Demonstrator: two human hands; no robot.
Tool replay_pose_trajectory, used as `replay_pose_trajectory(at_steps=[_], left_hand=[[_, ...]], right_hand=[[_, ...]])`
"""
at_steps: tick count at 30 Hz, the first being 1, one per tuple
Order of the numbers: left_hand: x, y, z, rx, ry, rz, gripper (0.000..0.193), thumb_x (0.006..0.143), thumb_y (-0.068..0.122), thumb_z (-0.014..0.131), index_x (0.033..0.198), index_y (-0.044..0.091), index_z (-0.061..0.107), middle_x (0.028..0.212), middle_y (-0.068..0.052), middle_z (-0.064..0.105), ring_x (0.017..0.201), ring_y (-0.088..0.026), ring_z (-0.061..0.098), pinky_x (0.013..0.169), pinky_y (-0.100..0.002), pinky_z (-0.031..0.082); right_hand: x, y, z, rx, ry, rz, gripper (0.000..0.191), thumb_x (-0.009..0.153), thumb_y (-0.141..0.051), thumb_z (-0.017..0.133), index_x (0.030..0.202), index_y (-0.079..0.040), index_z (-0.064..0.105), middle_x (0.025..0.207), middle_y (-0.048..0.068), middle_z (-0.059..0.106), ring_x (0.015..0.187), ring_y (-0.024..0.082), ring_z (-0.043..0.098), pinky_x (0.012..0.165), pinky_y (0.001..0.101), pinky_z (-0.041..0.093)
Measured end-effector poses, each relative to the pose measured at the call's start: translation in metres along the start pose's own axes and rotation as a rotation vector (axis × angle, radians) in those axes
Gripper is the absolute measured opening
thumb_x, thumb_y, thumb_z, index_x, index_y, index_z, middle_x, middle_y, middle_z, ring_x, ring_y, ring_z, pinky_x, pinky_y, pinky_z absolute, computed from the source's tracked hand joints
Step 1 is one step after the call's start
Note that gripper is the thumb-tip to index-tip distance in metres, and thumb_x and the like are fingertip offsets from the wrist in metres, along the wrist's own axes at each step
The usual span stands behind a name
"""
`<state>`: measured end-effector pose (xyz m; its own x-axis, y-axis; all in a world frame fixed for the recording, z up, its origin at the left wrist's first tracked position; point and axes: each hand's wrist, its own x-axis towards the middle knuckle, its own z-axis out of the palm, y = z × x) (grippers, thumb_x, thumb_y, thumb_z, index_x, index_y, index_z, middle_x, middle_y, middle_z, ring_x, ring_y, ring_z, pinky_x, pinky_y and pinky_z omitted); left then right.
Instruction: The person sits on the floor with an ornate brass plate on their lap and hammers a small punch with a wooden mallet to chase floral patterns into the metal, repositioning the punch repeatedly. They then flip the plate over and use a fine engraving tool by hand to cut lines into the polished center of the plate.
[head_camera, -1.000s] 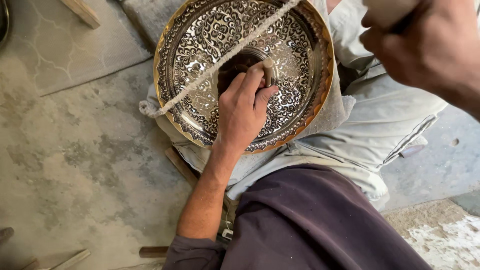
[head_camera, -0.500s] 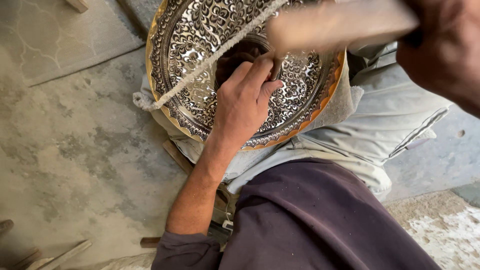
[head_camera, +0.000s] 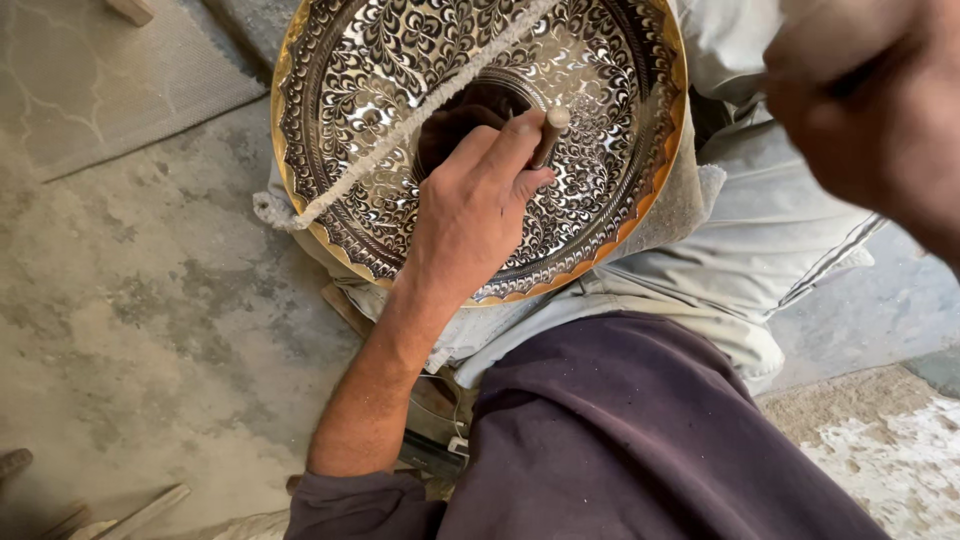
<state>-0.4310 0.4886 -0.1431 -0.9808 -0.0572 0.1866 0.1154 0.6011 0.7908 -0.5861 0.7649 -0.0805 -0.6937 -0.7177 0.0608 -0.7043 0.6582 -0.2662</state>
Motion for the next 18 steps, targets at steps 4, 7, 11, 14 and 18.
replay_pose_trajectory(at_steps=[4, 7, 11, 14, 18], left_hand=[[0.002, -0.002, 0.003, 0.011, -0.030, 0.015, 0.046, 0.100, 0.017, 0.077, 0.139, 0.012, 0.054, 0.102, -0.006, 0.065, 0.087, -0.018, 0.071, 0.073, -0.027, 0.063], [0.002, -0.002, 0.002, 0.007, -0.036, 0.028, 0.045, 0.100, 0.015, 0.076, 0.139, 0.012, 0.055, 0.101, -0.006, 0.064, 0.086, -0.018, 0.070, 0.074, -0.027, 0.064], [-0.001, -0.001, -0.003, 0.029, -0.058, 0.024, 0.041, 0.100, 0.016, 0.077, 0.135, 0.013, 0.056, 0.103, -0.005, 0.065, 0.087, -0.018, 0.071, 0.073, -0.029, 0.062], [0.000, -0.002, -0.003, 0.027, -0.093, 0.038, 0.041, 0.100, 0.016, 0.076, 0.135, 0.013, 0.056, 0.098, -0.004, 0.062, 0.082, -0.016, 0.069, 0.074, -0.026, 0.065], [0.001, -0.003, -0.001, 0.046, -0.107, 0.040, 0.042, 0.101, 0.013, 0.075, 0.138, 0.011, 0.055, 0.097, -0.005, 0.062, 0.081, -0.017, 0.068, 0.069, -0.026, 0.063]], right_hand=[[0.000, -0.017, -0.011, 0.000, -0.027, 0.079, 0.015, 0.099, 0.000, 0.078, 0.112, -0.001, 0.071, 0.100, 0.015, 0.071, 0.087, 0.025, 0.070, 0.076, 0.0327, 0.056], [0.006, -0.035, -0.018, 0.025, -0.034, 0.119, 0.012, 0.100, -0.002, 0.078, 0.110, -0.003, 0.071, 0.099, 0.013, 0.071, 0.086, 0.023, 0.070, 0.077, 0.0315, 0.056], [0.013, -0.056, -0.021, 0.426, 0.025, 0.295, 0.018, 0.095, -0.002, 0.079, 0.108, -0.006, 0.066, 0.100, 0.008, 0.071, 0.089, 0.020, 0.070, 0.079, 0.0296, 0.057], [0.011, -0.060, -0.028, -0.125, -0.010, 0.031, 0.030, 0.082, 0.002, 0.084, 0.109, -0.004, 0.071, 0.097, 0.012, 0.070, 0.088, 0.027, 0.070, 0.080, 0.0375, 0.057], [0.002, -0.056, -0.028, -0.279, -0.033, -0.046, 0.033, 0.080, 0.006, 0.084, 0.109, -0.001, 0.071, 0.096, 0.014, 0.071, 0.087, 0.029, 0.071, 0.079, 0.0389, 0.057]])
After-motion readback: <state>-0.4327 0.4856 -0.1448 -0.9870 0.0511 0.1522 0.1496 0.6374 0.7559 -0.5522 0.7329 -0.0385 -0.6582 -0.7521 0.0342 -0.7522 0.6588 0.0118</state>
